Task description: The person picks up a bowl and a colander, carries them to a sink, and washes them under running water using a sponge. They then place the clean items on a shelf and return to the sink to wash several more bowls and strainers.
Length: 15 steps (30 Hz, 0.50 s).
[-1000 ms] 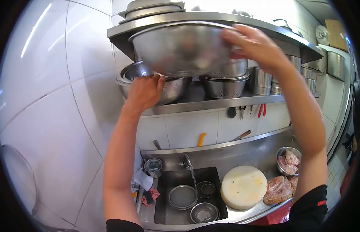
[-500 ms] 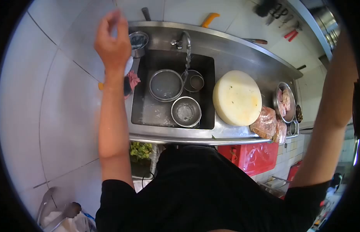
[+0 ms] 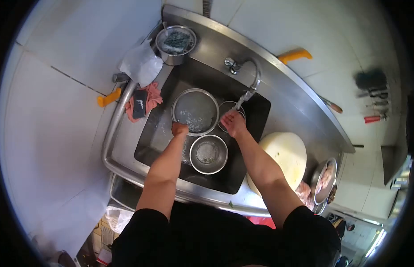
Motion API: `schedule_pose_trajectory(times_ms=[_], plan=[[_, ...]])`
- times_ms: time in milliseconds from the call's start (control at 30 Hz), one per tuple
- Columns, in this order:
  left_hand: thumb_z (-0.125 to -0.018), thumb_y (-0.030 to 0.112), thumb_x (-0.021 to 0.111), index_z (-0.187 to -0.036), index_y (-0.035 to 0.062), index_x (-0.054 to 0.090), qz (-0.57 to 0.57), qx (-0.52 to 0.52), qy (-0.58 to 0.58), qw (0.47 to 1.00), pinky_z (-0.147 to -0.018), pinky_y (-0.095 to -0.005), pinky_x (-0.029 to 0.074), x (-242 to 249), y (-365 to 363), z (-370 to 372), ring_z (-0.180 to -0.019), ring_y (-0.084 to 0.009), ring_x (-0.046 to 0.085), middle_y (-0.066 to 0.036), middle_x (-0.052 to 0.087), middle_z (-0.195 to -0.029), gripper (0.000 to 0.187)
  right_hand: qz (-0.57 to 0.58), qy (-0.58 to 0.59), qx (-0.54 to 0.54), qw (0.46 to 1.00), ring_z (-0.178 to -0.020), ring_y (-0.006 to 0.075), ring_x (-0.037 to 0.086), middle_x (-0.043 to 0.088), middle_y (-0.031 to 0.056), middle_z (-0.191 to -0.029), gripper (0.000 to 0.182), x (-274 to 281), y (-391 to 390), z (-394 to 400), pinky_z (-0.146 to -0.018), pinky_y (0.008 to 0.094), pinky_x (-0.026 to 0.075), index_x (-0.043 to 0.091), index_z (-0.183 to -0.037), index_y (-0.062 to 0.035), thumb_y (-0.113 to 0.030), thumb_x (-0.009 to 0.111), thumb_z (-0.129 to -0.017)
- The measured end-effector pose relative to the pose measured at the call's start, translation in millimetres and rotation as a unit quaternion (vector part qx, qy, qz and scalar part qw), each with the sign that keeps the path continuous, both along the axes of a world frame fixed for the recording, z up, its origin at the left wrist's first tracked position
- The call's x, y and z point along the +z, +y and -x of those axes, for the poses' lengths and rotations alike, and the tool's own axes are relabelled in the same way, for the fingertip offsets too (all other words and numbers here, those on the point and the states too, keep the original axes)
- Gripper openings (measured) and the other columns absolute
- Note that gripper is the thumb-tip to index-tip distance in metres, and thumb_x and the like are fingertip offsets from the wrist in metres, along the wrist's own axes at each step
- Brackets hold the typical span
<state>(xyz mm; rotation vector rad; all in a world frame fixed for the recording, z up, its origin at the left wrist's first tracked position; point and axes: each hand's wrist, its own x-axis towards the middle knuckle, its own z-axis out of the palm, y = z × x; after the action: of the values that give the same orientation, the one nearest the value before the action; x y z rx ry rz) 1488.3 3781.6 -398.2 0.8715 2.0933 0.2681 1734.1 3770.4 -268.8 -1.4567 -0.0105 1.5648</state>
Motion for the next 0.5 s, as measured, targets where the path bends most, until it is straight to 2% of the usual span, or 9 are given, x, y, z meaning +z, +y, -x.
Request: schedule_pose_trajectory(times_ms=[33, 67, 133, 200, 233, 300, 400, 433, 500], plan=[[-0.076, 0.022, 0.078, -0.103, -0.0049, 0.066, 0.007, 0.007, 0.003, 1.000, -0.096, -0.0456, 0.053, -8, 1, -6, -0.112, -0.0394, 0.066, -0.027, 0.069, -0.112, 0.040, 0.014, 0.131, -0.089, 0.987, -0.084, 0.0204, 0.061, 0.061, 0.0026, -0.079, 0.030, -21, 7, -6, -0.084, 0.0406, 0.052, 0.062, -0.087, -0.0118, -0.038, 0.058, -0.101], [-0.076, 0.019, 0.076, -0.100, -0.0048, 0.065, -0.009, 0.065, 0.011, 0.998, -0.095, -0.0466, 0.053, -9, 1, -11, -0.109, -0.0402, 0.067, -0.027, 0.069, -0.110, 0.036, 0.022, 0.134, -0.086, 0.987, -0.084, 0.0204, 0.061, 0.061, 0.0026, -0.079, 0.030, -30, 18, -9, -0.084, 0.0406, 0.052, 0.062, -0.087, -0.0118, -0.038, 0.058, -0.101], [-0.076, 0.016, 0.075, -0.098, -0.0047, 0.064, -0.021, 0.123, 0.024, 0.992, -0.094, -0.0476, 0.053, -18, -5, -8, -0.106, -0.0409, 0.068, -0.028, 0.070, -0.107, 0.032, -0.045, 0.115, 0.075, 0.990, -0.080, 0.0226, 0.060, 0.059, 0.0031, -0.078, 0.043, -37, 43, -11, -0.084, 0.0420, 0.050, 0.056, -0.078, -0.0140, -0.050, 0.053, -0.102], [-0.074, 0.014, 0.072, -0.094, -0.0035, 0.063, -0.072, 0.059, -0.035, 0.995, -0.092, -0.0492, 0.053, -18, -6, -2, -0.098, -0.0427, 0.069, -0.027, 0.070, -0.105, 0.027, -0.055, 0.033, 0.155, 0.986, -0.079, 0.0217, 0.059, 0.058, 0.0032, -0.076, 0.046, -32, 55, -3, -0.077, 0.0404, 0.051, 0.054, -0.077, -0.0140, -0.054, 0.054, -0.101], [-0.074, 0.014, 0.072, -0.094, -0.0035, 0.063, -0.069, 0.059, -0.032, 0.995, -0.092, -0.0492, 0.053, -12, -5, -2, -0.098, -0.0427, 0.069, -0.027, 0.070, -0.105, 0.027, -0.058, 0.083, 0.189, 0.977, -0.079, 0.0211, 0.059, 0.058, 0.0033, -0.077, 0.047, -24, 59, -4, -0.075, 0.0397, 0.051, 0.054, -0.076, -0.0139, -0.055, 0.055, -0.100], [-0.074, 0.012, 0.069, -0.093, -0.0017, 0.064, -0.172, -0.028, -0.001, 0.985, -0.088, -0.0501, 0.054, 61, 6, -11, -0.095, -0.0462, 0.068, -0.026, 0.070, -0.103, 0.023, -0.059, 0.135, 0.221, 0.964, -0.079, 0.0206, 0.059, 0.058, 0.0034, -0.077, 0.048, -17, 60, -9, -0.073, 0.0391, 0.051, 0.054, -0.076, -0.0138, -0.056, 0.056, -0.099], [-0.074, 0.009, 0.066, -0.093, 0.0016, 0.066, -0.257, -0.182, 0.052, 0.948, -0.085, -0.0508, 0.055, 139, 19, -24, -0.095, -0.0470, 0.067, -0.026, 0.066, -0.121, 0.021, -0.050, 0.092, 0.161, 0.981, -0.073, 0.0235, 0.058, 0.058, 0.0041, -0.079, 0.042, -19, 54, -19, -0.073, 0.0397, 0.051, 0.057, -0.083, -0.0108, -0.049, 0.059, -0.100], [-0.073, 0.007, 0.065, -0.093, 0.0025, 0.066, -0.313, -0.227, 0.053, 0.921, -0.085, -0.0508, 0.055, 159, 19, -30, -0.095, -0.0460, 0.068, -0.026, 0.063, -0.128, 0.020, -0.129, -0.098, 0.180, 0.970, -0.076, 0.0252, 0.058, 0.058, 0.0052, -0.083, 0.036, -27, 47, -21, -0.074, 0.0404, 0.050, 0.057, -0.090, -0.0088, -0.044, 0.063, -0.097], [-0.074, 0.005, 0.064, -0.095, 0.0039, 0.065, -0.394, -0.358, 0.005, 0.847, -0.086, -0.0490, 0.056, 188, 32, -39, -0.097, -0.0430, 0.068, -0.025, 0.056, -0.139, 0.021, -0.244, -0.459, 0.166, 0.838, -0.085, 0.0295, 0.057, 0.060, 0.0108, -0.095, 0.036, -8, 27, -17, -0.079, 0.0408, 0.049, 0.055, -0.106, -0.0042, -0.027, 0.074, -0.085]])
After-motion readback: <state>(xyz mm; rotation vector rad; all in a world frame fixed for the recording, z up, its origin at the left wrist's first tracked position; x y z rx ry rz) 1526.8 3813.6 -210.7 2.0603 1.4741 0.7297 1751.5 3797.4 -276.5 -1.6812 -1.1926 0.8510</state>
